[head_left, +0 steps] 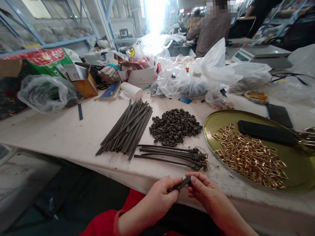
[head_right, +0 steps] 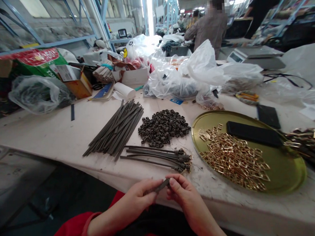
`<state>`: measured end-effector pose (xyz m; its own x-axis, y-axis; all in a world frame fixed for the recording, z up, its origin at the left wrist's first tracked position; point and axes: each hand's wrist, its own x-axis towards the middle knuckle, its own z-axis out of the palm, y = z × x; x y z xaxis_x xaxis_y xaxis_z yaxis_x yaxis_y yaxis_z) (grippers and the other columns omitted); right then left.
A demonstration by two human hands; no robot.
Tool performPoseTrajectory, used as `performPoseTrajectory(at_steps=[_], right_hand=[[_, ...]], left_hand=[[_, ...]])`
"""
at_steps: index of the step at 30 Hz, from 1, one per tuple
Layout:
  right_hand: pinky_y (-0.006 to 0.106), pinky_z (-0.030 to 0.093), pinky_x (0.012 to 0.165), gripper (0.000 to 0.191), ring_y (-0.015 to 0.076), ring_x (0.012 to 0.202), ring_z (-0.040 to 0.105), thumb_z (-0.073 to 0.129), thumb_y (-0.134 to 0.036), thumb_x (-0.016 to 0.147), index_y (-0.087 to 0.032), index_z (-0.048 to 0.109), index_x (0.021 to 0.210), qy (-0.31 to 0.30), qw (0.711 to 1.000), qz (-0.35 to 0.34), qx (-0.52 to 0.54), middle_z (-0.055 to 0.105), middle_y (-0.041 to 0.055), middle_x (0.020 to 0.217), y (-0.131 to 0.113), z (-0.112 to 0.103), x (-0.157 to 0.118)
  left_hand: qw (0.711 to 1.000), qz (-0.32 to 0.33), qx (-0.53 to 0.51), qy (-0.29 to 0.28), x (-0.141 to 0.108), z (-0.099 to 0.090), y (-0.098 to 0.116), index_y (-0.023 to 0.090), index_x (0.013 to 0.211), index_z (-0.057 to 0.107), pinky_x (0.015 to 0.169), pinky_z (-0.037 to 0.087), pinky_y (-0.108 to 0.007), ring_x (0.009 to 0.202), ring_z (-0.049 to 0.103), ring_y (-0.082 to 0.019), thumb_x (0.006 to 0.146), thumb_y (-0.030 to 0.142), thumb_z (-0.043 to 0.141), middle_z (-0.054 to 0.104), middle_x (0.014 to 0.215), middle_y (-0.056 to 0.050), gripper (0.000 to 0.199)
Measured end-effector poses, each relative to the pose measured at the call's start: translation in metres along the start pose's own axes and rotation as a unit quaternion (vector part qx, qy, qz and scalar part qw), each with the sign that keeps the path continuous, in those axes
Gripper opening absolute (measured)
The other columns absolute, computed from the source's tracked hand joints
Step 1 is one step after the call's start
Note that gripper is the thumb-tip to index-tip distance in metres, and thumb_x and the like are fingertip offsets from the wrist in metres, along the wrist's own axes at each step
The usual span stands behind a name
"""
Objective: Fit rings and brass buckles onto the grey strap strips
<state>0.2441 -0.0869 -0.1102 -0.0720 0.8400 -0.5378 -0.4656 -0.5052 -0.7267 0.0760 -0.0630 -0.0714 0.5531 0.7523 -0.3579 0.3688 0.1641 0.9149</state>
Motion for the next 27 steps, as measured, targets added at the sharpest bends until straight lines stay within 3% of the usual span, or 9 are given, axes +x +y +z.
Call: performPoseTrajectory(at_steps=[3,11,16,23,27], right_hand=[[0.025,0.048,0.058,0.031,0.0107,0.057,0.055,0.073,-0.041,0.066,-0.02,0.064,0.085,0.004,0.999,-0.017,-0.03,0.06,-0.0031,0.067,0.001,-0.001,-0.002],[0.025,0.041,0.051,0.033,0.0116,0.049,0.049,0.065,-0.05,0.07,-0.018,0.059,0.076,0.004,0.986,-0.095,-0.135,0.053,-0.0038,0.053,0.004,-0.001,-0.007],[0.025,0.038,0.053,0.032,0.0111,0.05,0.048,0.058,-0.049,0.077,-0.017,0.059,0.079,-0.005,0.972,-0.123,-0.201,0.052,-0.0048,0.05,0.004,-0.002,-0.012],[0.026,0.041,0.056,0.031,0.0132,0.056,0.052,0.061,-0.047,0.075,-0.017,0.061,0.083,-0.053,0.962,-0.121,-0.237,0.057,-0.0026,0.059,0.008,-0.003,-0.019],[0.026,0.04,0.053,0.033,0.0124,0.051,0.05,0.062,-0.049,0.072,-0.017,0.061,0.08,-0.02,0.963,-0.13,-0.234,0.053,-0.0042,0.054,0.004,-0.004,-0.018]], left_hand=[[0.988,-0.074,-0.132,-0.04,-0.001,0.002,0.0,0.016,0.11,0.061,0.048,0.037,-0.018,0.058,0.045,-0.01,0.069,0.013,0.043,0.054,0.073,0.0,0.044],[0.948,-0.132,-0.283,-0.066,-0.012,0.006,0.008,0.014,0.105,0.064,0.047,0.037,-0.015,0.052,0.044,-0.006,0.063,0.012,0.048,0.055,0.069,-0.001,0.045],[0.933,-0.142,-0.321,-0.077,-0.018,0.008,0.01,0.015,0.101,0.066,0.045,0.036,-0.013,0.05,0.044,-0.005,0.062,0.008,0.049,0.055,0.069,0.0,0.043],[0.906,-0.158,-0.383,-0.086,-0.024,0.011,0.006,0.009,0.089,0.066,0.049,0.04,-0.014,0.064,0.051,-0.007,0.058,0.013,0.064,0.055,0.08,-0.004,0.031],[0.929,-0.164,-0.322,-0.08,-0.029,0.011,-0.002,0.011,0.095,0.061,0.053,0.044,-0.017,0.066,0.056,-0.009,0.067,0.025,0.063,0.059,0.084,-0.005,0.032]])
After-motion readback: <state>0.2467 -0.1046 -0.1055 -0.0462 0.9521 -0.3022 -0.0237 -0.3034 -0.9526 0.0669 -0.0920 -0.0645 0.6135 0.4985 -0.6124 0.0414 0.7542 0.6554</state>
